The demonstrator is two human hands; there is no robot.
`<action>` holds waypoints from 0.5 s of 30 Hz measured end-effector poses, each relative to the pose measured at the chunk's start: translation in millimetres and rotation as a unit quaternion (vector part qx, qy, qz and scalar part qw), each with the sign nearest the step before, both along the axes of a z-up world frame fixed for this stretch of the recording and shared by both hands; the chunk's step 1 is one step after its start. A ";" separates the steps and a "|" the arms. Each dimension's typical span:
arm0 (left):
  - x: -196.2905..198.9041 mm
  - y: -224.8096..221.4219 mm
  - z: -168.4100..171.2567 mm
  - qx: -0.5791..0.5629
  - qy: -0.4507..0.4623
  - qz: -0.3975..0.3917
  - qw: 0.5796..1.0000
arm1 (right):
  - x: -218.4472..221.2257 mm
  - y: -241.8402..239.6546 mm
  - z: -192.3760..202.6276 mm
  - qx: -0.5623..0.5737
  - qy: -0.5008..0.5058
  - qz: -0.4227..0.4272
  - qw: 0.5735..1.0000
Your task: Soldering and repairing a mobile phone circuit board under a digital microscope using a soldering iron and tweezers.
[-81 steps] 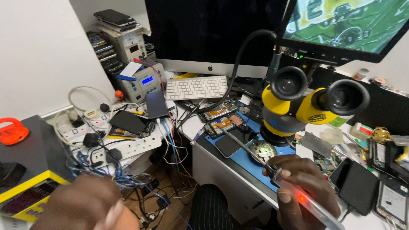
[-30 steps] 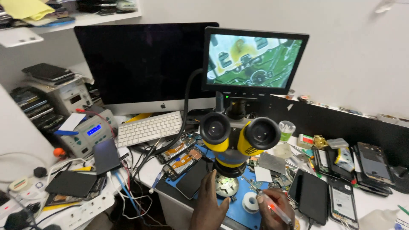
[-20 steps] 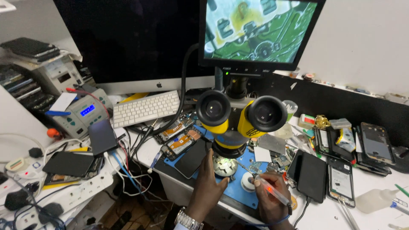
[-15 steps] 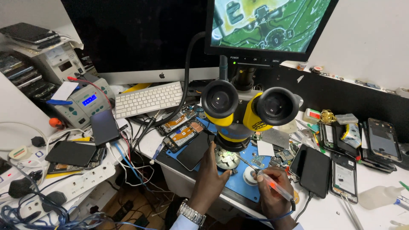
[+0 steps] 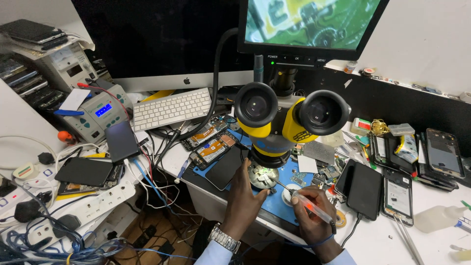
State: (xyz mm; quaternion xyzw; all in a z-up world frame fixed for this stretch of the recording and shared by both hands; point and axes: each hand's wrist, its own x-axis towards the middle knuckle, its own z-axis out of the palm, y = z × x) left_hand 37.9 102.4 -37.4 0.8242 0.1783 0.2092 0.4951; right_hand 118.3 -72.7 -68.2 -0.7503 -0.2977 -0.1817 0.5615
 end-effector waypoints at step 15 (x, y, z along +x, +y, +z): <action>21.9 3.0 -9.1 -0.067 0.136 0.032 0.988 | -0.9 11.5 -4.2 0.038 0.095 -0.058 0.993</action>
